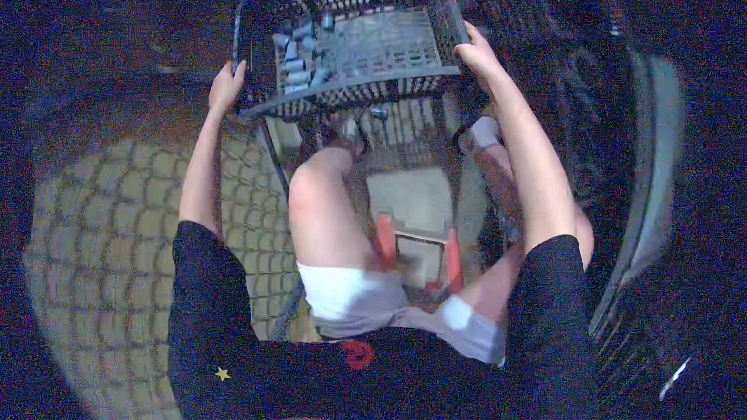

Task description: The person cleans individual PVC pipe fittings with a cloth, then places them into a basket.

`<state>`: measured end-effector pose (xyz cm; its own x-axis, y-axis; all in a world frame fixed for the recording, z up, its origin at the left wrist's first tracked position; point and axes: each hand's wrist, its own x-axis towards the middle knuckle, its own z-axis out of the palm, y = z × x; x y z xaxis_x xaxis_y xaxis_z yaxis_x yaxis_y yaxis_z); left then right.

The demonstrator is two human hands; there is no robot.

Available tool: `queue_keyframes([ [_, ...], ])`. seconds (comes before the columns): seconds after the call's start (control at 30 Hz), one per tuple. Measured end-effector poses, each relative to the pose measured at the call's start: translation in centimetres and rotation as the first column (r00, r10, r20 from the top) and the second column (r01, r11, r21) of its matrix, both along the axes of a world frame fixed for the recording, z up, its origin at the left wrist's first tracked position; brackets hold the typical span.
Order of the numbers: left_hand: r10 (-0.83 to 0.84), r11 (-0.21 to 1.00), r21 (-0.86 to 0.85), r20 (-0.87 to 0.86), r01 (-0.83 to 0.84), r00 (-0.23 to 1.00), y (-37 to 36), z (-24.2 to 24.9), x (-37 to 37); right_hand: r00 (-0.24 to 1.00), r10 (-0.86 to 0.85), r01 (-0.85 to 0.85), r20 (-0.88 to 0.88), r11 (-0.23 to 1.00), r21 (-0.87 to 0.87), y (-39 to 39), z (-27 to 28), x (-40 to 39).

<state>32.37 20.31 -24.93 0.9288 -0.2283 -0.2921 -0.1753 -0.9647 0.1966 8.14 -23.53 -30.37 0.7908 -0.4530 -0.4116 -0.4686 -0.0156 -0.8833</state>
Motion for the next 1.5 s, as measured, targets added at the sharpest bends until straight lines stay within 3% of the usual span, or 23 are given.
queue_keyframes([
  [0.1,0.056,0.997,0.048,-0.061,-0.053,0.997,-1.8,-10.2,2.2,0.984,0.022,0.006,-0.176,0.988,0.157,-0.9,-8.6,1.6],
  [0.23,0.157,0.978,0.156,-0.106,-0.139,0.982,-2.6,-14.1,0.1,0.982,0.072,-0.030,-0.177,0.973,0.229,-2.2,-17.5,-0.8],
  [0.33,0.201,0.977,0.106,-0.180,-0.185,0.963,-1.1,-16.8,1.2,0.956,0.003,-0.073,-0.292,0.971,-0.229,1.0,-15.7,1.1],
  [0.4,0.234,0.972,0.068,-0.206,-0.225,0.950,-1.0,-15.3,1.3,0.951,-0.303,0.136,-0.060,0.585,-0.800,7.9,-10.9,1.7],
  [0.43,0.244,0.970,0.062,-0.223,-0.236,0.944,-1.1,-14.5,1.8,0.983,-0.181,0.122,0.012,0.608,-0.784,10.6,-9.4,2.1],
  [0.47,0.249,0.968,0.052,-0.232,-0.244,0.940,-1.2,-13.8,2.3,0.978,-0.019,-0.197,-0.207,0.233,-0.952,14.7,-10.3,0.8],
  [0.53,0.220,0.975,0.050,-0.185,-0.214,0.958,-1.0,-15.1,3.5,0.786,0.564,-0.320,-0.253,0.021,-0.947,20.3,-15.9,-4.3],
  [0.57,0.199,0.980,0.061,-0.172,-0.191,0.965,-0.8,-15.9,4.5,0.569,0.773,-0.345,-0.280,-0.084,-0.935,23.1,-18.6,-6.7],
  [0.6,0.170,0.985,0.054,-0.174,-0.163,0.970,-1.4,-13.4,4.8,0.425,0.865,-0.458,0.268,0.460,-0.761,23.7,-16.4,-7.1],
  [0.7,0.136,0.991,0.049,-0.211,-0.128,0.968,-1.3,-13.9,6.7,0.576,0.763,-0.720,-0.295,0.302,-0.625,22.9,-22.8,-3.9],
  [0.77,0.127,0.991,0.073,-0.268,-0.111,0.955,-1.2,-14.7,7.7,0.506,0.569,-0.861,-0.649,0.282,-0.424,22.5,-25.8,-2.8],
  [0.87,0.222,0.973,0.117,-0.231,-0.200,0.947,-1.0,-15.0,5.5,0.354,0.700,-0.933,-0.620,0.315,-0.177,22.8,-26.1,-2.7],
  [0.93,0.257,0.966,0.088,-0.233,-0.243,0.938,-1.3,-14.1,4.3,0.191,0.809,-0.982,-0.556,0.165,-0.096,22.8,-23.7,-3.4],
  [1.03,0.263,0.965,0.063,-0.220,-0.255,0.939,-2.5,-12.5,3.7,-0.274,0.915,-0.962,-0.297,-0.253,0.108,20.9,-18.1,-4.7],
  [1.13,0.274,0.962,0.080,-0.203,-0.263,0.940,-2.5,-12.6,3.6,-0.681,0.714,-0.650,0.164,-0.692,0.314,15.7,-7.1,-1.2],
  [1.2,0.269,0.963,0.035,-0.233,-0.268,0.934,-2.1,-12.9,3.7,-0.626,0.751,-0.622,0.209,-0.643,0.447,11.0,0.1,3.5],
  [1.27,0.298,0.954,0.027,-0.232,-0.300,0.926,-2.4,-12.5,2.9,-0.276,0.946,-0.867,-0.171,-0.168,0.470,6.2,5.6,10.5],
  [1.3,0.318,0.946,0.021,-0.251,-0.323,0.914,-2.9,-11.7,2.5,0.043,0.952,-0.962,-0.303,0.120,0.243,4.1,5.2,12.0],
  [1.33,0.338,0.937,0.009,-0.266,-0.348,0.903,-3.5,-11.4,2.6,0.522,0.841,-0.852,-0.141,0.522,-0.038,2.0,0.7,12.2],
  [1.37,0.328,0.945,0.059,-0.182,-0.323,0.927,-2.4,-13.3,2.6,0.688,0.641,-0.718,-0.339,0.670,-0.191,0.2,-1.6,13.7],
  [1.4,0.360,0.930,0.022,-0.256,-0.367,0.897,-2.1,-13.6,2.7,0.885,0.454,-0.322,-0.100,0.442,-0.838,-1.0,-7.0,13.6],
  [1.43,0.334,0.939,-0.003,-0.220,-0.343,0.916,-2.0,-13.9,2.4,0.907,0.298,-0.419,-0.299,0.550,-0.722,-2.5,-11.3,14.3],
  [1.5,0.283,0.952,-0.075,-0.148,-0.296,0.948,-2.0,-12.7,0.6,0.930,0.089,-0.242,-0.357,0.878,-0.414,-3.0,-13.7,14.2],
])
